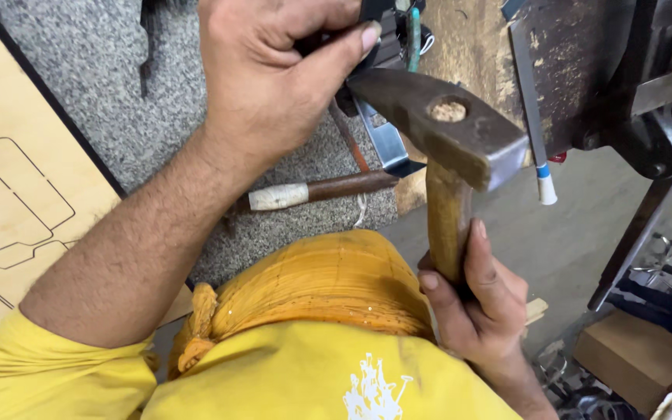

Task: The person bends metal strips into L-shaped brackets using a manual bending machine and a hammer. They repeatedly place the metal strip into the machine, operate the lever to bend it, and then use a hammer to refine the angle. The person also uses a wooden template to check the fit of the bent brackets.

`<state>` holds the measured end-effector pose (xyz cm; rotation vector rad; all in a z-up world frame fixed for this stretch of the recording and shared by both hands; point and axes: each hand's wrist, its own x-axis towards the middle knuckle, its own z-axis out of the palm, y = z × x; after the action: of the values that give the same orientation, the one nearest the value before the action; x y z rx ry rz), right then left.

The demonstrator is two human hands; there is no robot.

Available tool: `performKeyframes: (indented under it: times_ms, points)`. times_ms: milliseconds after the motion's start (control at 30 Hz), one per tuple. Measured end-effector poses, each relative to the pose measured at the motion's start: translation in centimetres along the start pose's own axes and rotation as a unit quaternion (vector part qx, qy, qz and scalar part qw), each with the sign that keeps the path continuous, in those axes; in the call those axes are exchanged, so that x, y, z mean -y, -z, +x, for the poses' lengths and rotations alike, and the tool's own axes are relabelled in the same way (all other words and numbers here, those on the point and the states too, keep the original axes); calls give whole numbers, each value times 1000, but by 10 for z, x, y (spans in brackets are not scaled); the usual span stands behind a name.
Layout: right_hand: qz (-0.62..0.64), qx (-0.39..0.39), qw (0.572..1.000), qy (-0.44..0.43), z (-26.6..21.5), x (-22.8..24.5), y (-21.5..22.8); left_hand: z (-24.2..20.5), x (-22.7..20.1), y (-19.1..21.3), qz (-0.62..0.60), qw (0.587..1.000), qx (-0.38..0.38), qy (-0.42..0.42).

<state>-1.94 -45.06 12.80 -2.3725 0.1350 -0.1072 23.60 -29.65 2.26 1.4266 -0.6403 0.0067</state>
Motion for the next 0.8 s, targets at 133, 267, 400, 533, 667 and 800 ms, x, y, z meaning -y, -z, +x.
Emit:
performKeyframes:
  times_ms: [133, 267, 400, 533, 667, 800]
  points:
    - [70, -31, 997, 16, 5, 0, -2, 4, 0, 1, 11, 999, -3, -43]
    - [29, 5, 999, -22, 3, -2, 1, -1, 2, 0, 0, 1000, 4, -8]
    - [41, -13, 999, 3, 5, -4, 4, 4, 0, 0, 19, 999, 6, -45]
    - [41, -10, 999, -16, 3, -4, 2, -3, 0, 1, 4, 1000, 1, -17]
    - [10, -2, 1000, -5, 7, -3, 8, 3, 3, -1, 3, 999, -1, -35]
    - [48, -25, 998, 20, 5, -3, 1, -4, 5, -1, -5, 1000, -2, 22]
